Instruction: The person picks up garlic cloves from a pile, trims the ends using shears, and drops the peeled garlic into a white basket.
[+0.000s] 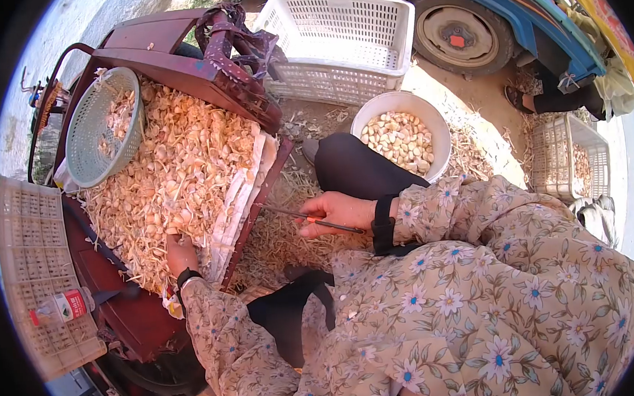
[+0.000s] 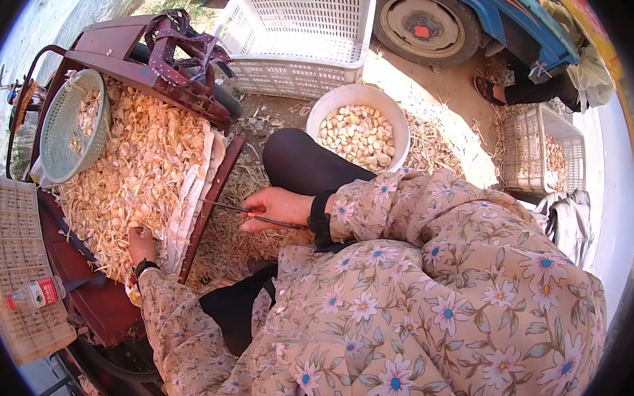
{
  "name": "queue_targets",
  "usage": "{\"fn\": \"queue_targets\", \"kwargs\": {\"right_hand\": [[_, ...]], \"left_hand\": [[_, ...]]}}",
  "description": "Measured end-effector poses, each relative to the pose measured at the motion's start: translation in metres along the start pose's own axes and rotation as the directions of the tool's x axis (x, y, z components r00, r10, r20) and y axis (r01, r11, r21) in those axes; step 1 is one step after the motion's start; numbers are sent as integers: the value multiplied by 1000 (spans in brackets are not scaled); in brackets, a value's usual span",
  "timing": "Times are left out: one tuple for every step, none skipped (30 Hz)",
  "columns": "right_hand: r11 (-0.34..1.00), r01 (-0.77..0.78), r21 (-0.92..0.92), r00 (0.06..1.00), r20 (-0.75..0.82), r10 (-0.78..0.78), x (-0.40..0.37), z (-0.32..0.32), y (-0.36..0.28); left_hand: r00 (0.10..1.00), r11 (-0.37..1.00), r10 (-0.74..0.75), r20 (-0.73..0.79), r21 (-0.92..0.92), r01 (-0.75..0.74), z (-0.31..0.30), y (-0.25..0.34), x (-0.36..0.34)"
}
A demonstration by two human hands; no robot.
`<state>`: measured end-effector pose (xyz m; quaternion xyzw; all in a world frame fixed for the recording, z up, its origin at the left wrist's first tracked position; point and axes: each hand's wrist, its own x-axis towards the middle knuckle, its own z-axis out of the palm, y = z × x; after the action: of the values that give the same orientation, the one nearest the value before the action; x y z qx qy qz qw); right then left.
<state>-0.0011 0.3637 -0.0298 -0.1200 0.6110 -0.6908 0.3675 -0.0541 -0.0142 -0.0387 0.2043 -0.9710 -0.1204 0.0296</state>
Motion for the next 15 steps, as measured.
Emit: {"fn": "queue_targets", "kwargs": {"right_hand": [[1000, 7, 9, 1000, -9, -7, 2, 0, 3], [1000, 14, 19, 1000, -18, -14, 3, 1, 6], [999, 23, 27, 999, -29, -22, 3, 1, 7], [1000, 18, 15, 1000, -26, -17, 2, 1, 8], [1000, 16, 2, 1000, -22, -16, 1, 1, 7], [1000, 18, -16, 1000, -19, -18, 1, 0, 5], [998, 16, -53, 1000, -10, -17, 0, -1, 5], [996, 15, -89, 1000, 1, -15, 0, -1, 7], [992, 17, -128, 1000, 13, -15, 0, 0, 5], [994, 16, -113, 1000, 7, -16, -3, 2, 1], [990, 24, -136, 1000, 7, -24, -1, 3, -1], [987, 27, -157, 1000, 5, -26, 0, 4, -1], [984, 25, -178, 1000, 1, -25, -1, 4, -1], [984, 57, -168, 998, -8, -60, 0, 6, -3], [984, 86, -156, 996, -16, -89, 2, 11, -7]], "left_hand": [[1000, 998, 2, -15, 59, -1, -2, 4, -5], [1000, 996, -7, 9, 84, 6, -4, 6, -10], [1000, 993, -16, 12, 120, 14, -5, 9, -16], [1000, 987, -24, 13, 156, 22, -8, 12, -22], [999, 981, -31, 11, 193, 29, -11, 13, -27], [1000, 992, -4, -26, 123, 7, -12, 11, -31], [997, 997, 32, -65, 75, -27, -14, 11, -35], [997, 987, 8, -82, -156, -21, -6, -8, -33], [995, 925, -18, -95, -379, -19, -9, -7, -32], [984, 724, -169, 64, -669, 168, -11, -7, -36], [979, 592, -173, 112, -782, 194, -24, 8, -46], [972, 442, -167, 166, -868, 224, -37, 23, -58], [964, 277, -149, 221, -926, 255, -48, 40, -72], [959, 89, -146, 241, -963, 256, -58, 63, -88], [955, 7, -91, 284, -958, 286, -59, 73, -101]]}}
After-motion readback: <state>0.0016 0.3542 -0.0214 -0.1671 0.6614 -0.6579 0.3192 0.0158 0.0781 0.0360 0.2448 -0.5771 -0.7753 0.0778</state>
